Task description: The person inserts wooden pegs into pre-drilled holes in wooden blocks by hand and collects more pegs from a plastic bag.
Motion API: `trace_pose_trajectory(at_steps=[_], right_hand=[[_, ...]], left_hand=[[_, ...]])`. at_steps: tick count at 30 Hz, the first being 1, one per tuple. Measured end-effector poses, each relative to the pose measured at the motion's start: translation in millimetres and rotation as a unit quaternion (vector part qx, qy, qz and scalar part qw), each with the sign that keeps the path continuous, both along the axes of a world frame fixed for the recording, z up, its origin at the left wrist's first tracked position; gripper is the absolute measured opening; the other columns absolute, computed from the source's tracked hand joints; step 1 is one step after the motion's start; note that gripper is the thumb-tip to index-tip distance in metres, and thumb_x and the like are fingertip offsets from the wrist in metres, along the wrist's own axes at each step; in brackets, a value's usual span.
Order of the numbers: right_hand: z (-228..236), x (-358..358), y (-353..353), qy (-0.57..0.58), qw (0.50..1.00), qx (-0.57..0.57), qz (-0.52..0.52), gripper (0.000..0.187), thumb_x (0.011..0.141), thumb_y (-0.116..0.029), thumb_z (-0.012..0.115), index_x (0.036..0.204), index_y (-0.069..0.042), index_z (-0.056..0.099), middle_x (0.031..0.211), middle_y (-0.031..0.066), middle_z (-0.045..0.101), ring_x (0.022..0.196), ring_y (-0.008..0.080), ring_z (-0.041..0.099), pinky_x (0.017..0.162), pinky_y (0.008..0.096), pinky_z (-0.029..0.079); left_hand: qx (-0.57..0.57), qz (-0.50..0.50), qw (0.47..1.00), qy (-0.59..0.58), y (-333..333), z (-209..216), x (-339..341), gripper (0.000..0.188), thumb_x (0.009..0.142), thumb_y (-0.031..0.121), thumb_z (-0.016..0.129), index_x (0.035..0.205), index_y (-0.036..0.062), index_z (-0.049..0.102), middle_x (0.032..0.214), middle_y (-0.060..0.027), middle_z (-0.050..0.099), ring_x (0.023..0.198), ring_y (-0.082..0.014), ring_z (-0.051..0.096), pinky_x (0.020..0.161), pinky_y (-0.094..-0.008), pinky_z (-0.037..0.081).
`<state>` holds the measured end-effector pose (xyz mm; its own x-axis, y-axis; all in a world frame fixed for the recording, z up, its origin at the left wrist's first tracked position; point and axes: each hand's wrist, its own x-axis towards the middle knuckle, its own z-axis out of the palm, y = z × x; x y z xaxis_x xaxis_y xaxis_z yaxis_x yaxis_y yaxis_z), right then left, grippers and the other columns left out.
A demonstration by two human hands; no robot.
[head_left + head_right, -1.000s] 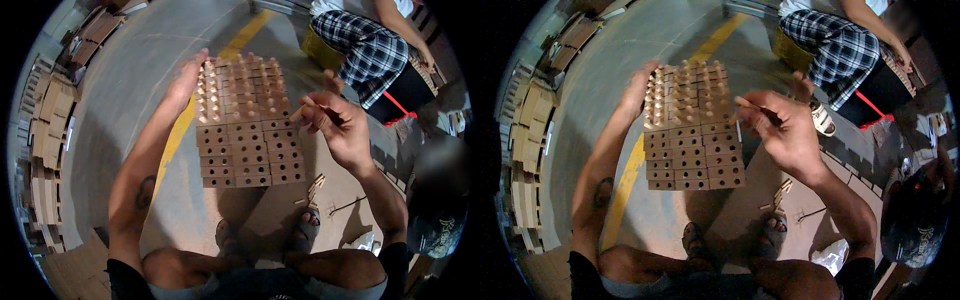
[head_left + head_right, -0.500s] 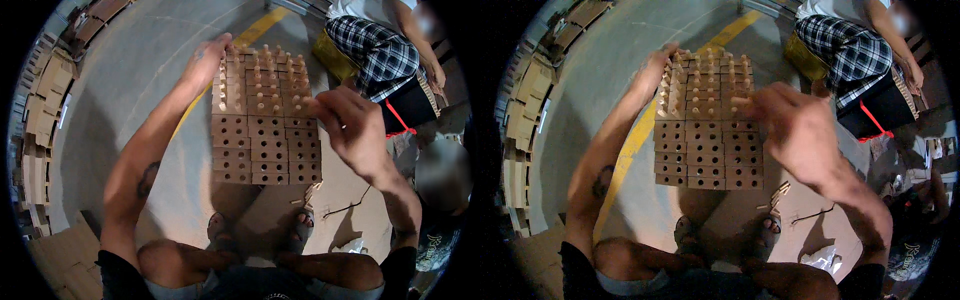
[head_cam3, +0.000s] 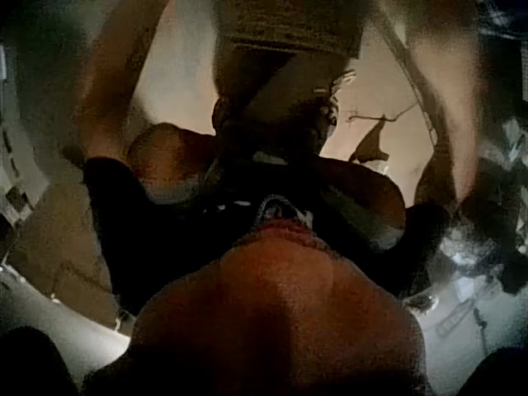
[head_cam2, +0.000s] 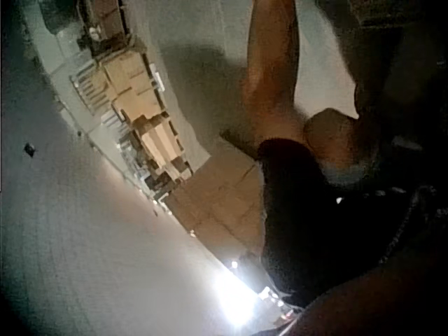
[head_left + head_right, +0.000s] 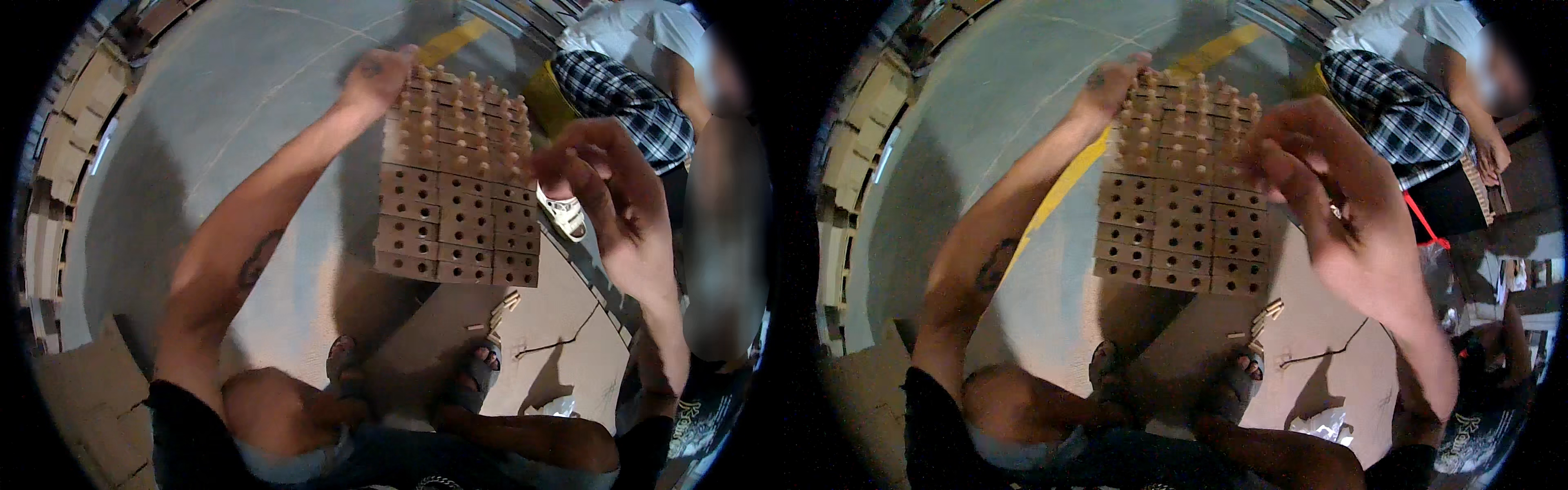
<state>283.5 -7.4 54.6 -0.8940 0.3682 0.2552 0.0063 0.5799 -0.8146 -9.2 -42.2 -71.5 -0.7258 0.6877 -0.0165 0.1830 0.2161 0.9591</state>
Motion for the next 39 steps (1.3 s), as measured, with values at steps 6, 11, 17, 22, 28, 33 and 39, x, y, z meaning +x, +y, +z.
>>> trace_pose_trajectory(at_steps=[6,11,17,22,28,33,39], right_hand=[[7.4,-67.8,-12.8,-0.03,0.988,0.117,0.1,0.013,0.086,-0.009,0.068,0.092,0.002,0.069,0.087,0.0075,0.067,0.085,0.0117,0.063,0.077,0.0249,0.047],[-24.0,-78.4,-24.4,0.028,0.977,0.199,0.073,0.012,0.083,-0.008,0.069,0.092,0.0,0.067,0.077,0.0087,0.066,0.069,0.0209,0.063,0.064,0.0329,0.05],[-40.3,-76.5,-23.2,0.114,0.922,0.362,0.072,0.009,0.082,-0.007,0.066,0.088,-0.006,0.06,0.08,0.0105,0.059,0.076,0.0303,0.06,0.066,0.0401,0.049],[-39.0,-77.5,-33.1,0.111,0.921,0.365,0.081,0.012,0.077,0.0,0.071,0.086,-0.002,0.063,0.077,0.0094,0.063,0.069,0.0264,0.062,0.062,0.0352,0.05],[-29.8,-80.9,-38.2,0.072,0.918,0.383,0.07,0.012,0.077,0.0,0.069,0.087,-0.003,0.064,0.083,0.0101,0.062,0.078,0.028,0.062,0.07,0.0371,0.05],[-35.7,-68.9,-22.7,0.06,0.917,0.389,0.066,0.019,0.074,-0.002,0.068,0.093,-0.004,0.066,0.095,0.0112,0.061,0.088,0.0297,0.061,0.079,0.0403,0.05],[-16.6,-64.3,-29.5,-0.033,0.915,0.391,0.089,0.035,0.073,-0.008,0.064,0.108,-0.008,0.068,0.108,0.0098,0.059,0.1,0.0285,0.058,0.084,0.0396,0.052]], left_hand=[[-0.034,-0.093,0.963,0.25,28.2,-4.7,-2.2,0.05,0.091,0.047,0.05,0.095,-0.0014,0.061,0.084,-0.0183,0.066,0.08,-0.0249,0.064,0.077,-0.0399,0.048],[0.159,-0.126,0.975,0.087,13.6,-7.1,11.8,0.048,0.092,0.042,0.047,0.095,-0.0038,0.062,0.085,-0.022,0.066,0.084,-0.0265,0.066,0.078,-0.0419,0.048],[0.158,0.011,0.983,0.087,15.3,-13.5,20.4,0.051,0.089,0.044,0.049,0.088,-0.0057,0.062,0.085,-0.0222,0.066,0.089,-0.0278,0.066,0.08,-0.0404,0.048],[0.14,-0.034,0.98,0.14,14.6,-10.4,9.4,0.053,0.087,0.045,0.05,0.088,-0.0063,0.061,0.086,-0.0207,0.067,0.089,-0.0263,0.066,0.078,-0.0399,0.048],[0.171,-0.096,0.978,0.065,1.0,7.0,7.9,0.048,0.089,0.043,0.05,0.086,-0.0037,0.063,0.08,-0.0133,0.065,0.076,-0.0185,0.059,0.071,-0.038,0.047],[0.091,-0.131,0.984,0.082,23.5,-15.4,-7.8,0.05,0.094,0.049,0.049,0.091,0.0031,0.068,0.082,-0.0072,0.068,0.076,-0.017,0.059,0.072,-0.0366,0.047],[0.13,-0.096,0.987,0.012,16.1,-17.3,-67.5,0.051,0.095,0.049,0.047,0.11,0.005,0.066,0.1,-0.007,0.068,0.089,-0.018,0.062,0.083,-0.0329,0.046]])
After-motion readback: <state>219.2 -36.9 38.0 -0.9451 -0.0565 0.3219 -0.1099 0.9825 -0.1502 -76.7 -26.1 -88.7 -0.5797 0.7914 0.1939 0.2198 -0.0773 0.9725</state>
